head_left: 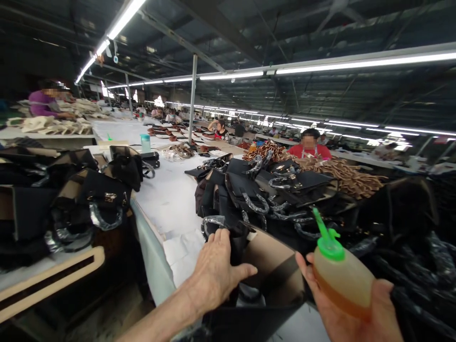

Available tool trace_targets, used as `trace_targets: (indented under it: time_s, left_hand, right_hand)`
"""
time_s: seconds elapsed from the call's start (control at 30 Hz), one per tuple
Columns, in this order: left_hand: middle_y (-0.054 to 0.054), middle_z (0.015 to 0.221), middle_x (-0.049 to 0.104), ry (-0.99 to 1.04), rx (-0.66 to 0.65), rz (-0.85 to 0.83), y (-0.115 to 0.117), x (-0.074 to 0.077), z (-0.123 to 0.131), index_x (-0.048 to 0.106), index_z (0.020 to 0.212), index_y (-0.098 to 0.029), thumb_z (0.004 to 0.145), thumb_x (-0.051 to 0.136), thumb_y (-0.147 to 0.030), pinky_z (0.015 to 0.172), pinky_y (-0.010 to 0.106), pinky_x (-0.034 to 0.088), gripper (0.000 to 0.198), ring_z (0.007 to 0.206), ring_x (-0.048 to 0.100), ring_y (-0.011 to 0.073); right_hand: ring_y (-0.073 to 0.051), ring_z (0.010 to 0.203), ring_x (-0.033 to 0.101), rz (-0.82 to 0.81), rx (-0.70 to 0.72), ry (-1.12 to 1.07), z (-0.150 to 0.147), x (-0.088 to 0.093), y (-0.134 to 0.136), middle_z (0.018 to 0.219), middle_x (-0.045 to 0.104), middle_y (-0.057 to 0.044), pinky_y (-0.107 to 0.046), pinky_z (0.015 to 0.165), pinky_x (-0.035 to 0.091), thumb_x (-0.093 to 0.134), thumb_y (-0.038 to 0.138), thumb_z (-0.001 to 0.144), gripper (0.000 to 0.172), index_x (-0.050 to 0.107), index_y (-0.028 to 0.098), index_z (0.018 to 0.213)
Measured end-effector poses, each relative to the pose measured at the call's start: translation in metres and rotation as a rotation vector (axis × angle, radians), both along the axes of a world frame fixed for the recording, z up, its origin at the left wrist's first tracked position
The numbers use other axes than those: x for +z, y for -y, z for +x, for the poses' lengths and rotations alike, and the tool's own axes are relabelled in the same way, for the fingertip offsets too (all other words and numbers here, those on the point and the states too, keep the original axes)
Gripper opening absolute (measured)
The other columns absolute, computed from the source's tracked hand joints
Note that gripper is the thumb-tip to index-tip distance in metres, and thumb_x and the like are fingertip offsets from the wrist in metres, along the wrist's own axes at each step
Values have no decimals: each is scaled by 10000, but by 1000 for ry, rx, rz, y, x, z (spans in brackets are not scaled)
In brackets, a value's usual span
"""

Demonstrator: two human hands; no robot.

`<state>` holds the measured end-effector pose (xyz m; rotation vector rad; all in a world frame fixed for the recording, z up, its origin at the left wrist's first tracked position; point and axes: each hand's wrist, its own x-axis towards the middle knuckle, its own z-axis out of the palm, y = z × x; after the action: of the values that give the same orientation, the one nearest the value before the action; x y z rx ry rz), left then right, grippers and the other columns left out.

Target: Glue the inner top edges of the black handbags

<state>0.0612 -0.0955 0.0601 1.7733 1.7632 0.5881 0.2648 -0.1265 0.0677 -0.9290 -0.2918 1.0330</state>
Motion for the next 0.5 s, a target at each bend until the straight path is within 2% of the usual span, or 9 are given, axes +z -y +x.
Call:
trace_targets:
  time_s: [0.07, 0.13, 0.27, 0.33, 0.4, 0.5]
  left_hand:
    - [178, 1193, 591, -55, -12, -11, -11, -2, -1, 532, 1137, -123, 680, 754, -498, 941, 429, 453, 631, 1142, 535, 359]
    - [189, 1183, 595, -105, -31, -13, -22, -6, -1, 516, 1168, -108, 657, 783, -526, 926, 420, 459, 713, 1140, 545, 373]
    - [201, 1096, 646, -189, -66, 10, -45, -12, 4, 523, 1185, -68, 658, 777, -598, 864, 420, 492, 790, 1031, 626, 377]
    - [214, 1026, 672, -264, -87, 58, -55, -15, 7, 559, 1143, -46, 683, 747, -629, 847, 433, 501, 765, 983, 649, 384]
    - [225, 980, 682, -333, -97, 119, -63, -19, 9, 591, 1094, -35, 724, 710, -630, 835, 448, 505, 711, 958, 658, 395]
    - [221, 954, 688, -350, -81, 159, -64, -26, 11, 598, 1078, -35, 837, 616, -511, 804, 451, 513, 534, 930, 669, 392]
  right_hand:
    - [-281, 1056, 633, 48, 11, 40, 7, -6, 0, 1167, 686, -72, -340, 724, 608, 682, 626, 778, 481, 715, 236, 1057]
    - [-283, 1086, 618, 52, 29, 48, 11, -9, -1, 1204, 671, -65, -352, 731, 609, 674, 606, 796, 477, 706, 233, 1093]
    - [-264, 1121, 600, 29, 34, 28, 10, -11, -4, 1209, 670, -59, -321, 726, 603, 640, 627, 811, 464, 722, 233, 1041]
    - [-258, 1117, 602, 26, 44, 17, 10, -13, -7, 1190, 679, -58, -300, 709, 601, 649, 644, 794, 483, 724, 242, 1049]
    - [-277, 1125, 599, 5, 102, 7, 15, -19, -12, 1204, 673, -64, -299, 670, 605, 641, 671, 778, 558, 700, 256, 1146]
    - [-335, 1146, 586, -50, 239, 6, 31, -33, -19, 1288, 625, -64, -354, 620, 622, 591, 714, 771, 666, 621, 303, 1294]
